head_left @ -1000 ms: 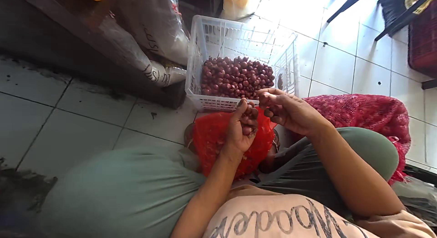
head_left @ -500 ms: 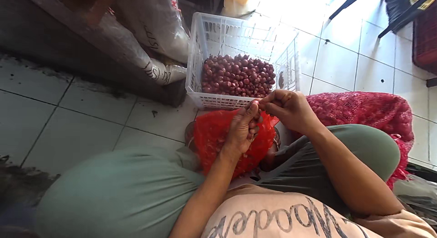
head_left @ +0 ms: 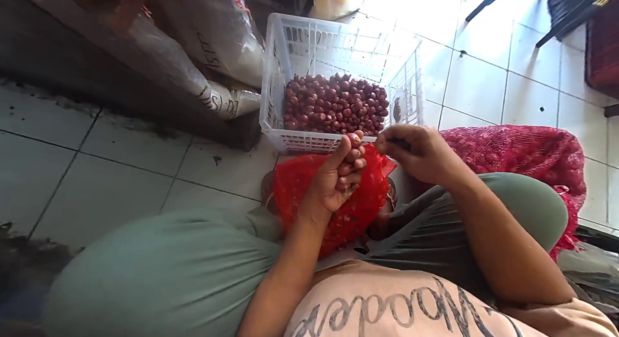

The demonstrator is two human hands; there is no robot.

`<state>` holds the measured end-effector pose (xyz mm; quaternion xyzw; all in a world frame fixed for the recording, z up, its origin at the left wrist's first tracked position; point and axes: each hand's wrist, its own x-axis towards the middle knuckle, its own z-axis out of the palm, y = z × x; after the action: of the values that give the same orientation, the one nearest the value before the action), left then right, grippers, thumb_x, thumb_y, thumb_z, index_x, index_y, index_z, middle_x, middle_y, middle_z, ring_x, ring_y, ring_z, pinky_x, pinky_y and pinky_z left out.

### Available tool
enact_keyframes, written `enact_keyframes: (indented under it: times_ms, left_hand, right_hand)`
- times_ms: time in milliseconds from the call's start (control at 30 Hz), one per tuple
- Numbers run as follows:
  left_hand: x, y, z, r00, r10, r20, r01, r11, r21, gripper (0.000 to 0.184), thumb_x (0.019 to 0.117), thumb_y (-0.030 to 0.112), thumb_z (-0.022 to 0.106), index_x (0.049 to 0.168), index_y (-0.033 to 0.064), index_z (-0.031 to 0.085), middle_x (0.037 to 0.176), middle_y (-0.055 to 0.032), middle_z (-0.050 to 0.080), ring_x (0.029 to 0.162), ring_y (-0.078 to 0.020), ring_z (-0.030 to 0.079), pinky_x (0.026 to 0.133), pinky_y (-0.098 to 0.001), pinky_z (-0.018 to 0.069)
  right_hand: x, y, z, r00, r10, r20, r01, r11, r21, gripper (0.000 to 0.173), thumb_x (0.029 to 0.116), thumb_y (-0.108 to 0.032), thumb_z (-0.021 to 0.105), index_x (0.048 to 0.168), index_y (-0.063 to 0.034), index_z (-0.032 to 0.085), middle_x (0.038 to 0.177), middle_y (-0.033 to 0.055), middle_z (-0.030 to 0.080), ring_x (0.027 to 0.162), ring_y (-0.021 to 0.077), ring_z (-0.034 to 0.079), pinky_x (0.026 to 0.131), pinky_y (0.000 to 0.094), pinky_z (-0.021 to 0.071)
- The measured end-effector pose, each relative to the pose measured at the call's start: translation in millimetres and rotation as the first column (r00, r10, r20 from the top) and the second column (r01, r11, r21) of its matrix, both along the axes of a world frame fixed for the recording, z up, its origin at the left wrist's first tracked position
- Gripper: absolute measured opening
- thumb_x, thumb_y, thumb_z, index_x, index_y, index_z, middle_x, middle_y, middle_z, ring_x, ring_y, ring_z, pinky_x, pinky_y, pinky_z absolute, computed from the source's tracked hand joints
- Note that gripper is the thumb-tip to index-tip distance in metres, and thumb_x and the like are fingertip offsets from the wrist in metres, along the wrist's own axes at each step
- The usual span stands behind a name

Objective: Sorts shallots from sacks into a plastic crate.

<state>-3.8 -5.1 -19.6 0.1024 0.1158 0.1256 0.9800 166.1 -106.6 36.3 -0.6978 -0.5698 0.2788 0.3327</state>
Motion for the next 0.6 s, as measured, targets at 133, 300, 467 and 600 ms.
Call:
enact_keyframes:
  times_ms: [133, 300, 467, 600]
  left_hand:
    - [-1.6, 6.3, 4.2, 0.978, 0.114, -0.176, -0.100, 0.991, 0.089, 0.025, 0.1075, 0.038, 0.047, 0.113, 0.0196, 0.062, 0.082, 0.0083, 0.060, 0.045, 0.0067, 0.044, 0.038, -0.0067, 0.0372]
    - [0.9, 5.8, 7.6, 0.938, 0.104, -0.330, -0.061, 0.988, 0.141, 0.028, 0.1082, 0.041, 0.044, 0.112, 0.0211, 0.063, 0.079, 0.0091, 0.059, 0.045, 0.0065, 0.044, 0.038, -0.0070, 0.0367]
    - [6.8, -1.7, 8.5, 0.873, 0.057, -0.484, 0.127, 0.932, 0.338, 0.027, 0.1087, 0.035, 0.045, 0.098, 0.0177, 0.063, 0.068, 0.0079, 0.055, 0.044, 0.0046, 0.039, 0.039, -0.0090, 0.0324]
    - [10.2, -5.3, 9.4, 0.847, 0.041, -0.530, 0.165, 0.928, 0.335, 0.037, 0.1098, 0.039, 0.040, 0.089, 0.0155, 0.060, 0.063, 0.0061, 0.053, 0.042, 0.0028, 0.037, 0.038, -0.0101, 0.0307]
  right_hand:
    - [-4.4, -10.3, 6.4, 0.954, 0.293, -0.068, -0.300, 0.921, -0.247, 0.035, 0.1036, -0.015, 0.057, 0.137, -0.0069, 0.066, 0.110, 0.0081, 0.069, 0.091, 0.0128, 0.065, 0.079, 0.0282, 0.0545]
    - [-0.9, -3.7, -2.9, 0.997, 0.029, 0.073, -0.021, 0.993, -0.112, 0.035, 0.0891, -0.034, 0.078, 0.070, -0.0076, 0.064, 0.057, -0.0031, 0.052, 0.049, 0.0047, 0.045, 0.048, 0.0260, 0.0370]
    - [3.6, 22.2, -13.2, 0.997, -0.002, -0.083, -0.009, 0.991, -0.134, 0.034, 0.1010, -0.031, 0.065, 0.127, -0.0084, 0.069, 0.076, -0.0024, 0.065, 0.061, 0.0022, 0.054, 0.061, 0.0236, 0.0480]
    - [12.8, 32.2, -18.4, 0.978, 0.075, -0.192, -0.118, 0.967, -0.227, 0.020, 0.1027, -0.025, 0.063, 0.108, -0.0075, 0.072, 0.066, -0.0061, 0.060, 0.054, -0.0017, 0.049, 0.055, 0.0191, 0.0433]
